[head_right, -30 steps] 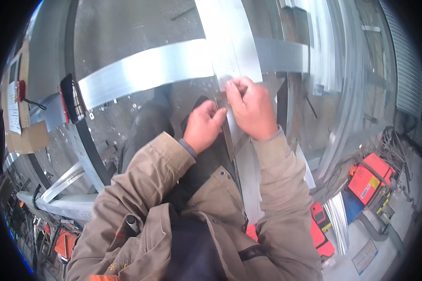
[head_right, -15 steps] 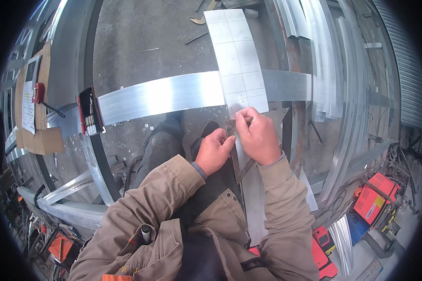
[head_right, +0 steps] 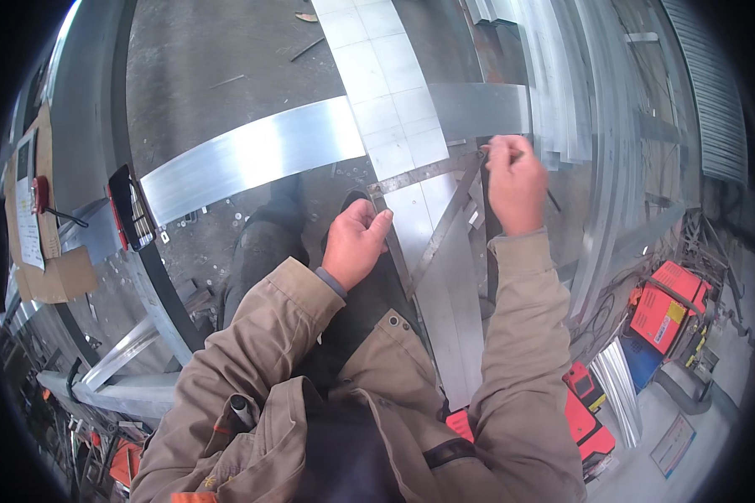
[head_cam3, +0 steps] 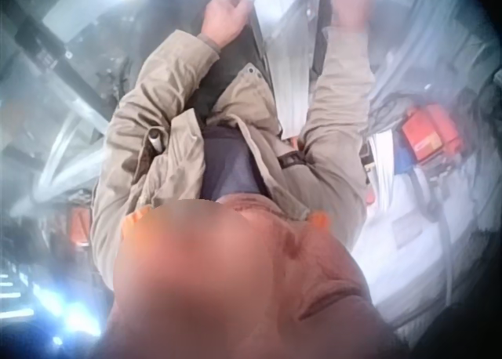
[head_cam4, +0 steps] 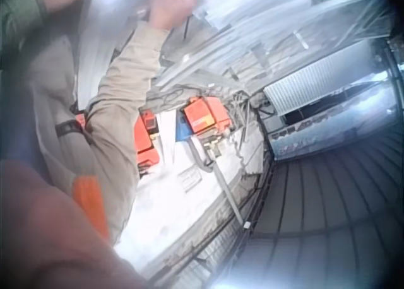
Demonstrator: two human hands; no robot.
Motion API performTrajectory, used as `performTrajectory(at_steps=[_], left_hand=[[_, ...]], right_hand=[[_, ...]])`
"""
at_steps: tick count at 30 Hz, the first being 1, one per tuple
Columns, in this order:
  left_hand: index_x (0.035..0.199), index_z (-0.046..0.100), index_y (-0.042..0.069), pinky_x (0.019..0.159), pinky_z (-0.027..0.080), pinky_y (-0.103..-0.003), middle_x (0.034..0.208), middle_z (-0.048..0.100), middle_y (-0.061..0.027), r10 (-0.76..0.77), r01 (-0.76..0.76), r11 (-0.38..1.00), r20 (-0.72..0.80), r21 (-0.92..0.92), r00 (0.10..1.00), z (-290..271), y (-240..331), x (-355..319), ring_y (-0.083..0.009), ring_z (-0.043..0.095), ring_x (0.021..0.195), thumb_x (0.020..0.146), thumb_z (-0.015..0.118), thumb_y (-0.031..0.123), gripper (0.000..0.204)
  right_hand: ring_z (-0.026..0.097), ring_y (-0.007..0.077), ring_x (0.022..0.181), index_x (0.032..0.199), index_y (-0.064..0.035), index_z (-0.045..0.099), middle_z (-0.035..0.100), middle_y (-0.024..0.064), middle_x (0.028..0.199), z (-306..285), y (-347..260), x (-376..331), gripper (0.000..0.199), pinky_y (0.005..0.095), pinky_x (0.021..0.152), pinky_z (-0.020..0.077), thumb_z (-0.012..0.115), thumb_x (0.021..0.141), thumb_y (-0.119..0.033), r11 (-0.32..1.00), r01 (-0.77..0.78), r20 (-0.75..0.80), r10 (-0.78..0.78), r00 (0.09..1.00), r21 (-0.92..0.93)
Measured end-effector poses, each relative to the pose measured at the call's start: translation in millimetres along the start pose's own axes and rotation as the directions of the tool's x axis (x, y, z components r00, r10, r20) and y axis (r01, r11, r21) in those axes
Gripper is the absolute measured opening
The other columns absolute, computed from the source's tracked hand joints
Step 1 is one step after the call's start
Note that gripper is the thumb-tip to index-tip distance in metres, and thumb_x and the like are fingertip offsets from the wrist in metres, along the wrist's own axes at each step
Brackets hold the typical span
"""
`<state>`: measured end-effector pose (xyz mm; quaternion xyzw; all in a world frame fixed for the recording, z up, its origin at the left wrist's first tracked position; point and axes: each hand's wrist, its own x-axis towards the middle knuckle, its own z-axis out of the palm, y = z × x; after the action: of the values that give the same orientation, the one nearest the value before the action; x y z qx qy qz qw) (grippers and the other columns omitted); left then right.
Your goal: The person uses a red marker and a metal square to mark lines on aluminum frame pieces. They position the square on the frame, draw straight lines along its edges, and reposition the square to mark additional lines on the same piece.
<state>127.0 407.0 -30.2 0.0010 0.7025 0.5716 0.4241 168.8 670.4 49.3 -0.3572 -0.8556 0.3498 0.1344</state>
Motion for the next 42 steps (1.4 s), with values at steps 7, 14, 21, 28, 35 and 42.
performTrajectory(at_steps=[7,14,21,28,35,42], left_hand=[[0.088,0.061,-0.001,0.064,0.055,-0.038,0.077,0.073,-0.0128,0.011,-0.010,0.999,0.037,-0.033,0.999,-4,4,0,-0.0181,0.069,0.064,0.107,0.076,0.025,0.035],[0.091,0.060,0.003,0.061,0.055,-0.032,0.076,0.067,-0.0048,0.014,-0.008,0.996,0.063,-0.089,0.998,-6,13,-2,-0.0136,0.068,0.065,0.110,0.074,0.023,0.031],[0.093,0.061,0.004,0.068,0.055,-0.032,0.088,0.069,-0.0024,0.292,-0.283,0.937,0.015,-0.207,0.956,-50,78,-39,-0.0106,0.069,0.079,0.111,0.073,0.020,0.026],[0.102,0.052,0.005,0.106,0.061,-0.042,0.116,0.080,-0.0207,0.577,-0.606,0.761,-0.184,-0.233,0.796,-126,144,-77,-0.0266,0.078,0.114,0.111,0.070,0.005,0.021],[0.144,0.062,-0.002,0.099,0.063,-0.038,0.119,0.080,-0.0204,0.467,-0.466,0.814,-0.087,-0.347,0.880,-135,159,-44,-0.0241,0.079,0.109,0.105,0.076,-0.001,0.041],[0.116,0.081,0.005,0.083,0.064,-0.038,0.107,0.082,-0.0129,0.550,-0.779,0.451,0.552,0.435,0.626,-74,159,5,-0.0279,0.079,0.096,0.085,0.090,0.000,0.032]], right_hand=[[0.051,0.0015,0.068,0.114,-0.0008,0.072,0.078,0.0025,0.094,-11,-2,-42,0.030,0.0219,0.061,0.0427,0.065,0.117,-0.030,0.944,-0.159,0.033,0.156,0.987,0.288],[0.054,0.0031,0.069,0.118,-0.0020,0.073,0.075,0.0013,0.094,-9,-3,-86,0.029,0.0227,0.062,0.0450,0.063,0.118,-0.029,0.911,-0.175,0.055,0.166,0.985,0.373],[0.057,0.0046,0.071,0.126,-0.0024,0.072,0.070,-0.0002,0.087,-31,-2,-136,0.026,0.0229,0.064,0.0474,0.062,0.119,-0.026,0.892,-0.112,-0.063,0.155,0.986,0.437],[0.060,0.0046,0.071,0.123,-0.0024,0.072,0.070,-0.0007,0.082,-25,-4,-197,0.020,0.0236,0.067,0.0504,0.064,0.117,-0.020,0.868,-0.117,-0.057,0.165,0.985,0.482],[0.063,0.0056,0.073,0.126,-0.0022,0.070,0.069,0.0007,0.081,-2,-26,-235,0.016,0.0251,0.065,0.0495,0.064,0.117,-0.014,0.826,-0.248,0.002,0.287,0.958,0.506],[0.066,0.0083,0.074,0.125,-0.0008,0.069,0.069,0.0028,0.081,7,-48,-232,0.014,0.0264,0.065,0.0503,0.065,0.116,-0.011,0.757,-0.384,0.037,0.431,0.902,0.528]])
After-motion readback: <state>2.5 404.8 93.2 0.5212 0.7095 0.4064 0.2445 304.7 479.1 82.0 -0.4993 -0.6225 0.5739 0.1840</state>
